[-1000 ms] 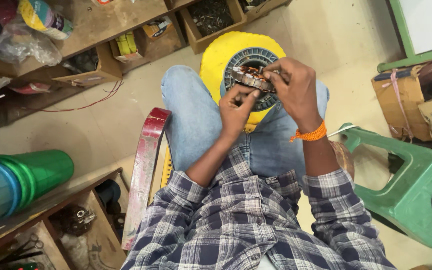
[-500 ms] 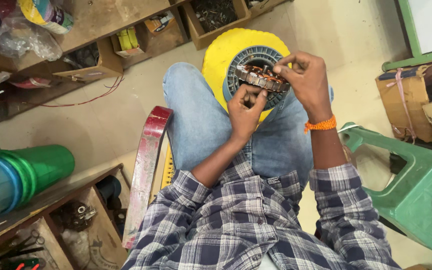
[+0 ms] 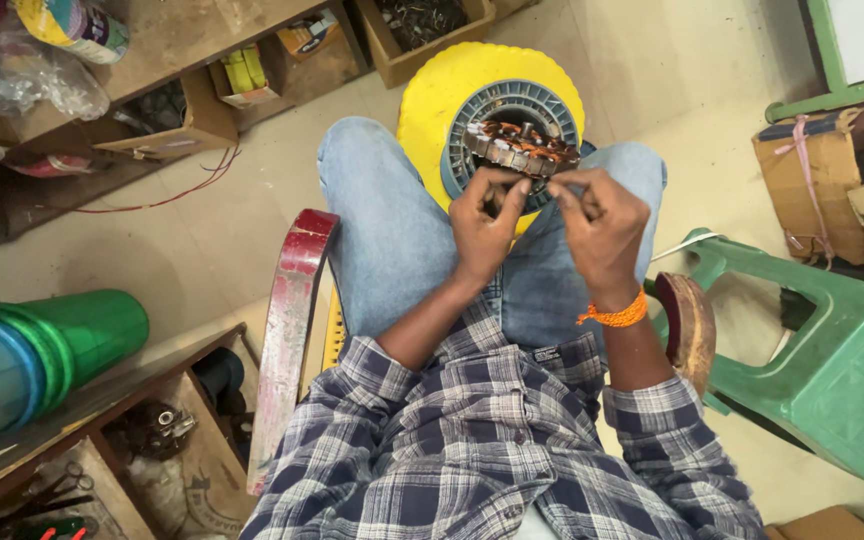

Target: The person sits with a motor stator on their lap and uses a small tool to scrape or adjust the copper windings. They briefly reach for a marker on a nearby table, then continue scraping the windings.

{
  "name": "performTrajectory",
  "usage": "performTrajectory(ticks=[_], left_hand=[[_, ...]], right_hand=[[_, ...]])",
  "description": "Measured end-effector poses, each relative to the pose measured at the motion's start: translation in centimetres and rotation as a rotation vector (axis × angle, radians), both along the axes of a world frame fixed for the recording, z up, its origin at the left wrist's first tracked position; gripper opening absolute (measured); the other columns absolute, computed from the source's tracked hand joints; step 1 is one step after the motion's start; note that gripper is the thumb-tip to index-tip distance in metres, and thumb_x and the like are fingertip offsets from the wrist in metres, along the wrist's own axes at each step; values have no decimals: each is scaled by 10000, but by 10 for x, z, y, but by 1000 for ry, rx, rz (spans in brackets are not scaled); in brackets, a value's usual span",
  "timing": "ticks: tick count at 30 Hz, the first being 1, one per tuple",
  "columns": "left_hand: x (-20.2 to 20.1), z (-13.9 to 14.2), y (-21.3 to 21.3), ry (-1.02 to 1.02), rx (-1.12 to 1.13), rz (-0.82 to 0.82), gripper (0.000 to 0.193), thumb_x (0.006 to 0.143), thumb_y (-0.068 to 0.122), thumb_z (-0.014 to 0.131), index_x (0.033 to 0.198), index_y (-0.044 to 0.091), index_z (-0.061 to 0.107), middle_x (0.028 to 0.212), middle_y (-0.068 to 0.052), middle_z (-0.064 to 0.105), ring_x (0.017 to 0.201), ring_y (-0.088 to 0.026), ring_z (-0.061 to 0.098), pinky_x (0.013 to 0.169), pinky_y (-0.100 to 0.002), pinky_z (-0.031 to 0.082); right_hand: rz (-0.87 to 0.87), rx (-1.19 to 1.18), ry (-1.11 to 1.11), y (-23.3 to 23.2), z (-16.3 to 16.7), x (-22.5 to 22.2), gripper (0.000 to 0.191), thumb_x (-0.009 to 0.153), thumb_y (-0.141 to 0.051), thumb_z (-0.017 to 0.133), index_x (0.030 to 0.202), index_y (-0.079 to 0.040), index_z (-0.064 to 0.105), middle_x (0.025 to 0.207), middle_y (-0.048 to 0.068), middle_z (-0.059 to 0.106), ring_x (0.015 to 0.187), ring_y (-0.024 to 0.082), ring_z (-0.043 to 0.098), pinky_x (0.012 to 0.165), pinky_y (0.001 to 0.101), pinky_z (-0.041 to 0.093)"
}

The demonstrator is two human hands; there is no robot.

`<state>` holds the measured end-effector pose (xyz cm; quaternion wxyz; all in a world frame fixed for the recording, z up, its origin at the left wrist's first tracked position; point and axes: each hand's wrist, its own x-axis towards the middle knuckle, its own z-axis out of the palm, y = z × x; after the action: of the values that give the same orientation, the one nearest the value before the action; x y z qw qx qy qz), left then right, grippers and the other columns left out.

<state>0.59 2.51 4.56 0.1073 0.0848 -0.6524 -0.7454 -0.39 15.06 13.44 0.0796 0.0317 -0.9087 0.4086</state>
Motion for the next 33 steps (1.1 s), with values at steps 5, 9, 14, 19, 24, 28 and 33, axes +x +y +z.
performTrajectory(ticks=[5,9,14,19,24,28,33], left_hand=[[-7,1,-18,491,-508,-66,273,892,28,786,1150,83,716,685,-22,553,597,-173,521,599,-340,419],[-17,-4,-25,647,-644,-51,310,836,71,818,1130,103,723,680,-38,538,615,-220,533,603,-371,427],[-14,-18,-16,497,-410,13,129,925,67,781,1034,71,712,662,-15,560,551,-121,522,550,-309,399],[-3,-23,-1,155,-89,24,116,947,83,725,915,37,624,612,37,543,528,-28,475,505,-240,367],[-5,-15,7,29,18,85,134,939,18,695,879,37,577,640,65,495,590,3,403,526,-225,329],[-9,-11,8,-33,163,64,130,949,12,680,881,43,574,664,79,514,606,10,409,536,-224,325],[-3,-7,3,3,32,22,116,975,33,688,926,57,586,659,57,513,585,-9,419,533,-233,330]], right_hand=[[-3,-44,-2,-8,-17,18,107,913,0,793,986,-2,714,610,29,380,542,91,329,515,305,281],[28,-36,-19,-6,-11,32,111,918,-19,796,1014,-23,741,706,73,503,593,104,416,550,297,336],[29,28,39,5,15,27,104,919,-31,799,1016,-34,764,837,76,684,618,112,528,575,289,404],[104,37,101,-1,20,-14,100,925,-10,814,1010,-20,763,839,91,685,603,121,494,561,301,381],[104,-128,-93,-13,10,-58,85,921,-25,794,1004,-19,774,714,32,597,625,67,479,570,282,385],[31,-239,-213,-1,6,-63,74,931,-41,776,997,-11,763,717,-91,518,652,1,437,574,232,343],[-10,-140,-192,14,9,-39,64,952,-26,771,1005,-5,741,662,-87,401,616,18,333,541,246,258]])
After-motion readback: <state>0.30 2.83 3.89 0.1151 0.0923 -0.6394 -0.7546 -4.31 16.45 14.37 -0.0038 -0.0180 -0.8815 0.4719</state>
